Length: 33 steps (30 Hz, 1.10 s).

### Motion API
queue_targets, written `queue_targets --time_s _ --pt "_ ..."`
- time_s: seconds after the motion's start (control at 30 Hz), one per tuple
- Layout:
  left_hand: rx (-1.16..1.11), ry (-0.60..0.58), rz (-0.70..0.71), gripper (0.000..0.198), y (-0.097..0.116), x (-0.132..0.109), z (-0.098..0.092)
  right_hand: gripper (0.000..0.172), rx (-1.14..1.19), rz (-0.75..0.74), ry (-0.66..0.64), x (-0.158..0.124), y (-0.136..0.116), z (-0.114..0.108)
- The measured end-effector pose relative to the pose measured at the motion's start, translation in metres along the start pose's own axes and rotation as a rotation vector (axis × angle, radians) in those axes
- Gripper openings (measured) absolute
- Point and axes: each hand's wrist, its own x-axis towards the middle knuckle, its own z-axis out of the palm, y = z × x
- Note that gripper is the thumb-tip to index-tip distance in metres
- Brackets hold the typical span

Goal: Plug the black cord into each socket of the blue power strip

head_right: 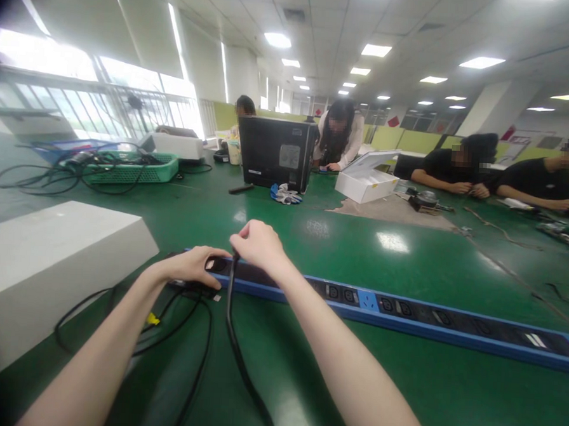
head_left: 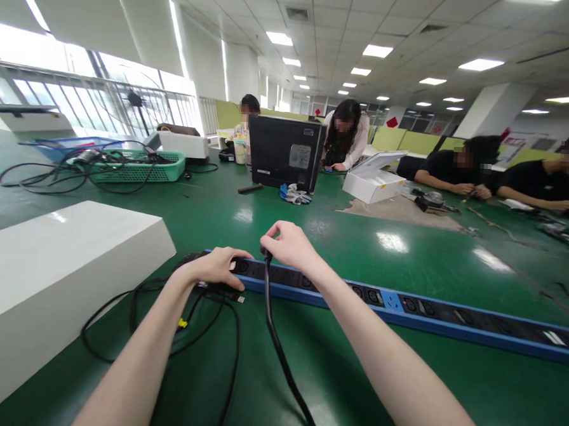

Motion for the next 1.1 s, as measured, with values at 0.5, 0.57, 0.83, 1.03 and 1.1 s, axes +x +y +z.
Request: queue_targets --time_s 0.5,0.57,0.83,1.03,1.1 --pt "0.028 0.0 -0.016 0.077 -0.001 -0.001 -0.002 0.023 0.537 0.151 -0.281 -0.03 0.061 -0.056" --pt "0.035 0.004 -0.017 0.077 0.0 -0.002 -0.002 0.022 0.465 0.056 -0.308 -0.023 0.061 -0.068" --pt "0.033 0.019 0.0 0.073 -0.006 -0.001 0.0 0.036 -0.551 -0.004 0.534 0.006 0.06 -0.202" --pt "0.032 0.031 -0.008 0.073 -0.007 -0.002 0.001 0.032 -0.89 -0.274 0.308 0.008 0.028 -0.194" --pt "0.035 0.029 -0.007 0.073 -0.006 -0.003 0.0 0.026 -0.886 -0.38 0.102 0.009 0.022 -0.159"
